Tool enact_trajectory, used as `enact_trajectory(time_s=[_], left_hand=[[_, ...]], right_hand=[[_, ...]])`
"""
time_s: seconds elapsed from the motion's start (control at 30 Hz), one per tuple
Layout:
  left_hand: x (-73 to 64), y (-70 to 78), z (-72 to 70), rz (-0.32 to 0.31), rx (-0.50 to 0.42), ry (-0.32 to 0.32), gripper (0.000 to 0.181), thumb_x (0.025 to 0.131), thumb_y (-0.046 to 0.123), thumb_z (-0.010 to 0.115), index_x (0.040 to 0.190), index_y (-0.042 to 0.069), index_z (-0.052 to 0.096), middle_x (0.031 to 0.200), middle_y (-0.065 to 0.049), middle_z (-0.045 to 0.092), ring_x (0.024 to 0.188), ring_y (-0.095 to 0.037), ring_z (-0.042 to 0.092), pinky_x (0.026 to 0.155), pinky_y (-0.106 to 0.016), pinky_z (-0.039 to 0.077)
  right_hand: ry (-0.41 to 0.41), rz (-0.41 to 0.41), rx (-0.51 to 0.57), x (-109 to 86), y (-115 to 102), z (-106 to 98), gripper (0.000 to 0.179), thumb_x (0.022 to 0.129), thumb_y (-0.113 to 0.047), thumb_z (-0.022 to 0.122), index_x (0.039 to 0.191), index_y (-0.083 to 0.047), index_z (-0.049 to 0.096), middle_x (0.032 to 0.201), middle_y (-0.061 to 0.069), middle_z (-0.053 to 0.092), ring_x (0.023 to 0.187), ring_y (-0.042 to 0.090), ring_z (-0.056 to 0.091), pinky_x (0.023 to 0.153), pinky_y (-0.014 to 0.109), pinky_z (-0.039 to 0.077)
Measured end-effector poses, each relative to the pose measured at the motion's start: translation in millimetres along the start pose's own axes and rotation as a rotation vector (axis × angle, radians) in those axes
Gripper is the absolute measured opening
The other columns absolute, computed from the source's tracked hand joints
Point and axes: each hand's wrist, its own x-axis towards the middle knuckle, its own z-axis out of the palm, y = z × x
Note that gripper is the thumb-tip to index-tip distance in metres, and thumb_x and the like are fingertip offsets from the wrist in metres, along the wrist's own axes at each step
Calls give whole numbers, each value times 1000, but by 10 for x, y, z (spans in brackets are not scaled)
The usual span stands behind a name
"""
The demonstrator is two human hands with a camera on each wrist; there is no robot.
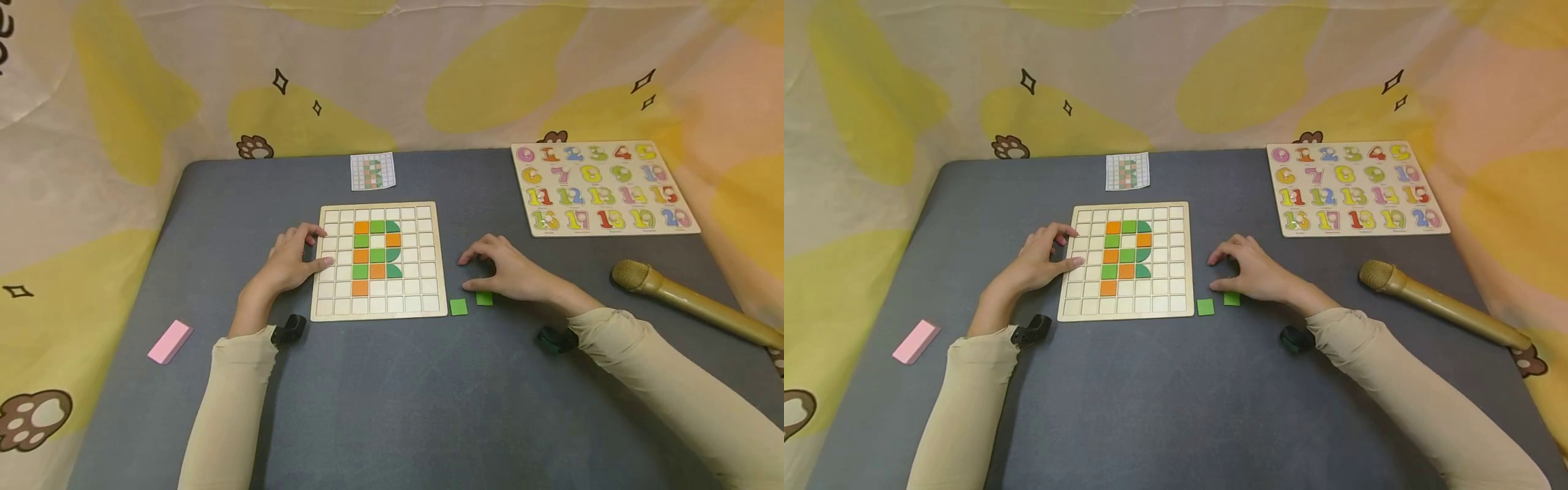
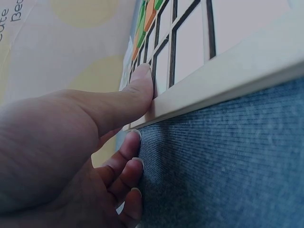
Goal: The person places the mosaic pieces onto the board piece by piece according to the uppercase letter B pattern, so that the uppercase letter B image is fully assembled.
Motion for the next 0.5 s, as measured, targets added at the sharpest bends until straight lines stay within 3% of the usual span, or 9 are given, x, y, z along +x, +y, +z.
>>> enact_trajectory(time_s=[0.23,0.5], left_hand=[[-4,-3,1,-2,1,1,55,102,28,73,147,9,46,134,-18,46,127,-38,35,105,-55,26],[-2,-7,3,7,4,2,55,102,27,73,147,9,46,134,-19,47,127,-39,35,106,-56,26]], right_hand=[[-125,-20,-4,-158,120,-188,48,78,-21,96,121,-15,74,128,11,56,123,30,42,105,53,37],[-117,-123,35,-158,192,-140,38,79,-15,95,113,-20,80,124,8,57,119,28,41,100,49,34]])
